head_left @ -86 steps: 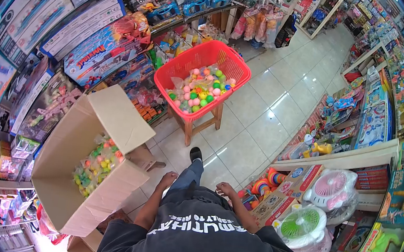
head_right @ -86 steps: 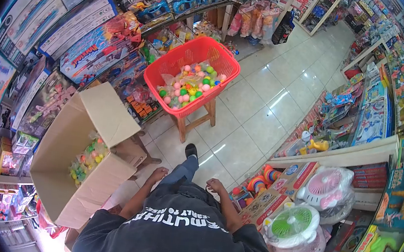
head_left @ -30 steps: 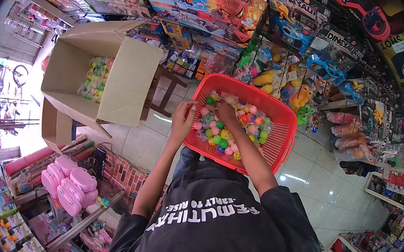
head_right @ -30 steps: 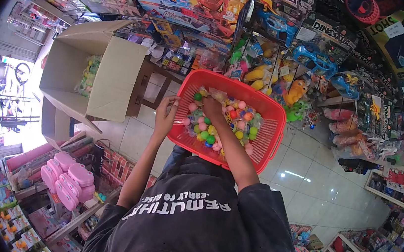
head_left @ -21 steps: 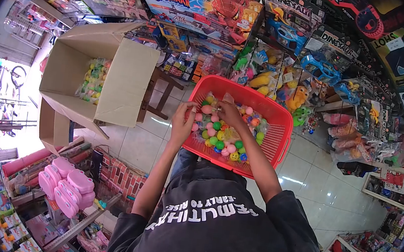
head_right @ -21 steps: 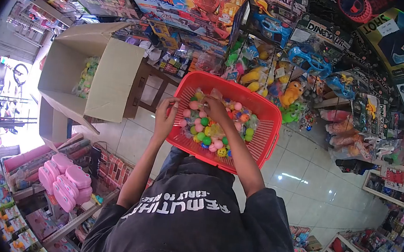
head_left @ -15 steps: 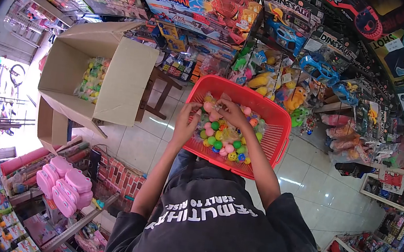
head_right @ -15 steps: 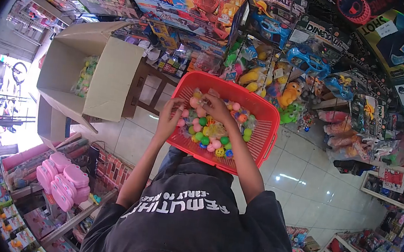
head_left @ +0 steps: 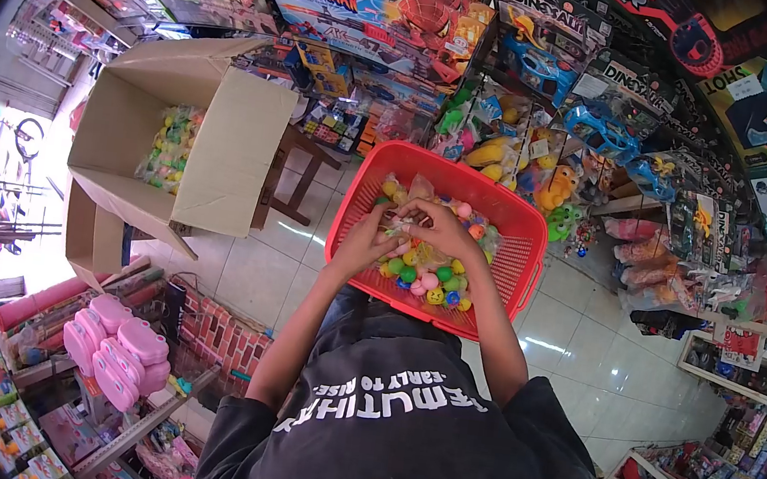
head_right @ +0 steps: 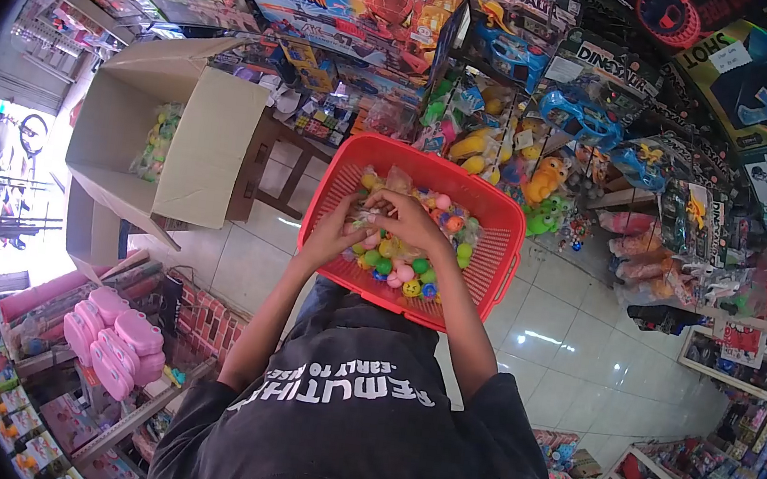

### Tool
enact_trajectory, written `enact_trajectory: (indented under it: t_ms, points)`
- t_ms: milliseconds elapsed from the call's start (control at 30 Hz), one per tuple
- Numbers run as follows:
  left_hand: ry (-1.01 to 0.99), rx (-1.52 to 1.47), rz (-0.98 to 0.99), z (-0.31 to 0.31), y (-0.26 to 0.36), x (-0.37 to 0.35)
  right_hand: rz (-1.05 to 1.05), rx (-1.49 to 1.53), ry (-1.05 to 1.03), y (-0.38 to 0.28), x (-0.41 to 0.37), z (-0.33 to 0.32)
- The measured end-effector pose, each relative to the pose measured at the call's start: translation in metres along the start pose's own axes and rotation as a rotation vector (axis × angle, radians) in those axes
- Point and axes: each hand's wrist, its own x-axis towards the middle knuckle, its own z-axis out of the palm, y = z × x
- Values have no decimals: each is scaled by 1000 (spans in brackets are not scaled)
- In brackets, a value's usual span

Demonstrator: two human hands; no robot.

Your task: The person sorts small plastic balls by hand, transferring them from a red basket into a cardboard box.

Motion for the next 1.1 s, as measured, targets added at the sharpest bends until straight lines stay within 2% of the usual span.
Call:
enact_trajectory:
  t_ms: [133, 200, 267, 300, 333, 433, 567, 633, 667, 700, 733, 767, 833, 867, 933, 1100]
  points:
    - [3, 42, 65, -2, -5, -5, 39, 148, 64, 9, -6, 3]
    - [-106, 77, 74, -5, -7, -5, 53, 206, 80, 12, -7, 4]
    - [-125, 77, 49, -6, -8, -7, 63, 259, 93, 13, -4, 3]
    - [-145, 79, 25, -7, -8, -8, 84, 356, 176, 14, -1, 2]
    - [-141, 78, 21, -7, -9, -10, 107, 454, 259, 15, 2, 2]
    - [-108, 39, -73, -10, -14, -16, 72, 418, 306, 22, 12, -6]
    - [12, -102, -107, -11, -23, -21, 125, 451, 274, 32, 36, -6]
    - [71, -159, -123, -15, -20, -22, 154, 274, 203, 58, 58, 1]
    - [61, -331, -235, -19, -14, -21, 156, 277, 199, 70, 69, 5]
    - [51, -502, -346, -22, -9, -21, 202, 42, 203, 81, 80, 9]
    - [101, -508, -287, -23, -8, -20, 243, -194, 204, 91, 89, 13]
    - [104, -507, -289, -24, -8, -20, 242, -192, 201, 101, 95, 17]
    - [183, -627, -315, -27, -6, -20, 498, -600, 152, 123, 105, 27]
    - [191, -625, -316, -29, -5, -21, 492, -599, 147, 134, 106, 32]
    - [203, -744, -347, -33, -3, -23, 475, -536, 338, 146, 103, 41]
    - [221, -767, -332, -37, -9, -25, 518, -621, 324, 144, 102, 39]
